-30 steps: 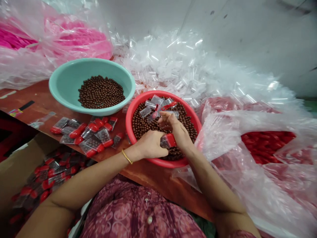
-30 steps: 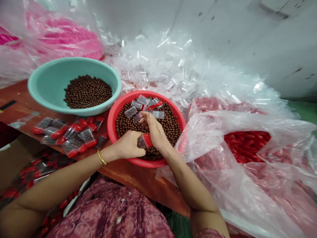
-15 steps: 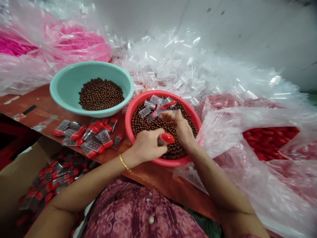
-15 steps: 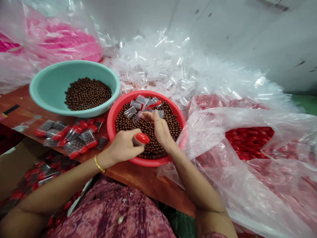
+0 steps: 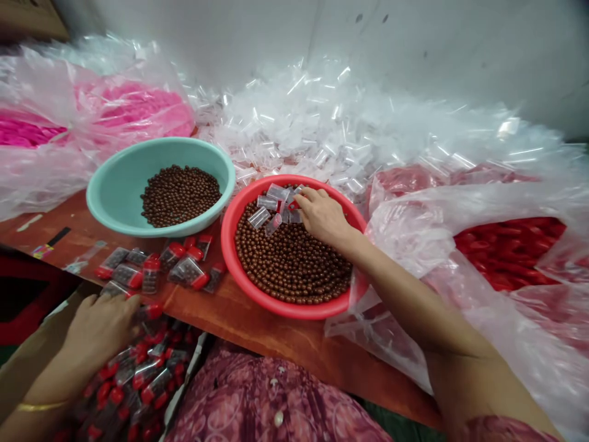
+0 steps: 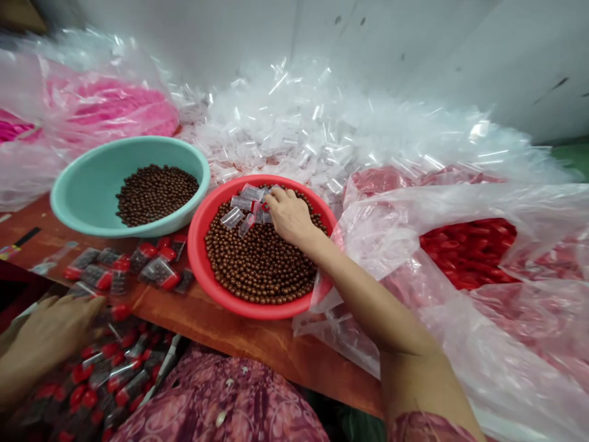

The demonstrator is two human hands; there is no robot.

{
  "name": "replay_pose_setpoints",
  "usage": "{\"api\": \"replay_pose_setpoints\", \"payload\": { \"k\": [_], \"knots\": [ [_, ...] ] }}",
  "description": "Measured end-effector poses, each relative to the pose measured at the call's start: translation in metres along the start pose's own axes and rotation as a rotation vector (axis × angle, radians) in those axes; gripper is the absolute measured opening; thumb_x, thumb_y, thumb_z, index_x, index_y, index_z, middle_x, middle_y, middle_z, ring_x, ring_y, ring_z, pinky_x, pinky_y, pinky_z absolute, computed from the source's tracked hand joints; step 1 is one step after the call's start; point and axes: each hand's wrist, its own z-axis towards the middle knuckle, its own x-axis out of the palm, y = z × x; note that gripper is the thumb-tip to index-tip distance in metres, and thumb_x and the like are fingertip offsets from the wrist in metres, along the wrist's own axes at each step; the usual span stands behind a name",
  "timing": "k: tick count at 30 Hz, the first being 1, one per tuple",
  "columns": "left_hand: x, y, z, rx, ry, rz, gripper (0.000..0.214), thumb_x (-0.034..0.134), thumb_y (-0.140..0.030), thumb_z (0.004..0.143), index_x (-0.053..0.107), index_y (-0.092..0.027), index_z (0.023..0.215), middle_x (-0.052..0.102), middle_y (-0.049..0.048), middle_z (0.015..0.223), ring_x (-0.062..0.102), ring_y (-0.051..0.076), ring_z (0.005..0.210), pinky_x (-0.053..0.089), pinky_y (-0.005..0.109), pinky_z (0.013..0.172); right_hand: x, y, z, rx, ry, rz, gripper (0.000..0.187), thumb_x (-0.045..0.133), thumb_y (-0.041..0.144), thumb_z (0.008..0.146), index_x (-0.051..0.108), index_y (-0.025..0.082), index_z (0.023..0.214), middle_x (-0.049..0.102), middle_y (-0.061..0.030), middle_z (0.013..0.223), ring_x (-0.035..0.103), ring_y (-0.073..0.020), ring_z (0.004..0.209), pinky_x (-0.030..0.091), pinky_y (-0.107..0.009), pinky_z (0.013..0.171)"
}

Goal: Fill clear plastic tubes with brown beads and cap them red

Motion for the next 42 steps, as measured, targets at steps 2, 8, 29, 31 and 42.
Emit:
{"api": "replay_pose_setpoints", "payload": {
  "k": [2,8,29,31,42],
  "knots": [
    [-0.011,0.0,-0.001,-0.029,0.046,0.067,0.009,0.053,-0.017,0.07,0.06,-0.021,0.074,0.068,0.007,0.065,0.06,0.027,0.066,0.036,0.032,0.063,0.005,-0.002,0.01,-0.055,0.03,-0.052,0.035,0.037,0.02,0.091,0.057,0.014,0.119,0.055,-0.014,0.127,0.05,-0.0289,0.106,0.04,-0.038,0.08],
    [-0.082,-0.075,0.056,0.154,-0.29,-0.176,0.02,0.046,-0.032,0.089,0.061,-0.019,0.091,0.067,0.0045,0.08,0.06,0.018,0.073,0.04,0.027,0.064,0.003,-0.009,0.016,0.005,0.017,-0.002,0.026,0.041,0.024,0.09,0.061,0.01,0.097,0.066,-0.0177,0.097,0.054,-0.0295,0.095,0.037,-0.039,0.078],
    [-0.086,-0.16,0.182,0.767,0.007,0.233,0.026,0.039,0.0,0.081,0.063,-0.005,0.087,0.065,0.018,0.082,0.062,0.024,0.078,0.045,0.032,0.061,0.026,-0.034,-0.044,0.525,-0.344,1.315,0.016,0.055,0.035,0.079,0.051,0.019,0.079,0.058,0.0045,0.059,0.045,-0.0051,0.038,0.035,-0.019,0.039],
    [-0.076,-0.169,0.184,0.752,0.034,0.158,0.026,0.037,0.001,0.081,0.061,-0.005,0.089,0.064,0.0172,0.085,0.062,0.023,0.08,0.047,0.031,0.064,0.027,-0.034,-0.045,0.526,-0.359,1.321,0.016,0.054,0.035,0.079,0.051,0.019,0.079,0.058,0.0043,0.059,0.045,-0.0054,0.038,0.034,-0.019,0.039],
    [-0.051,-0.217,0.21,0.302,0.25,-1.045,0.01,0.05,-0.005,0.072,0.05,-0.015,0.072,0.055,0.0002,0.07,0.053,0.013,0.07,0.046,0.03,0.074,0.025,-0.036,-0.046,0.527,-0.352,1.332,0.025,0.055,0.045,0.079,0.051,0.02,0.081,0.059,0.0035,0.061,0.044,-0.0056,0.04,0.036,-0.02,0.04]
  ]
}}
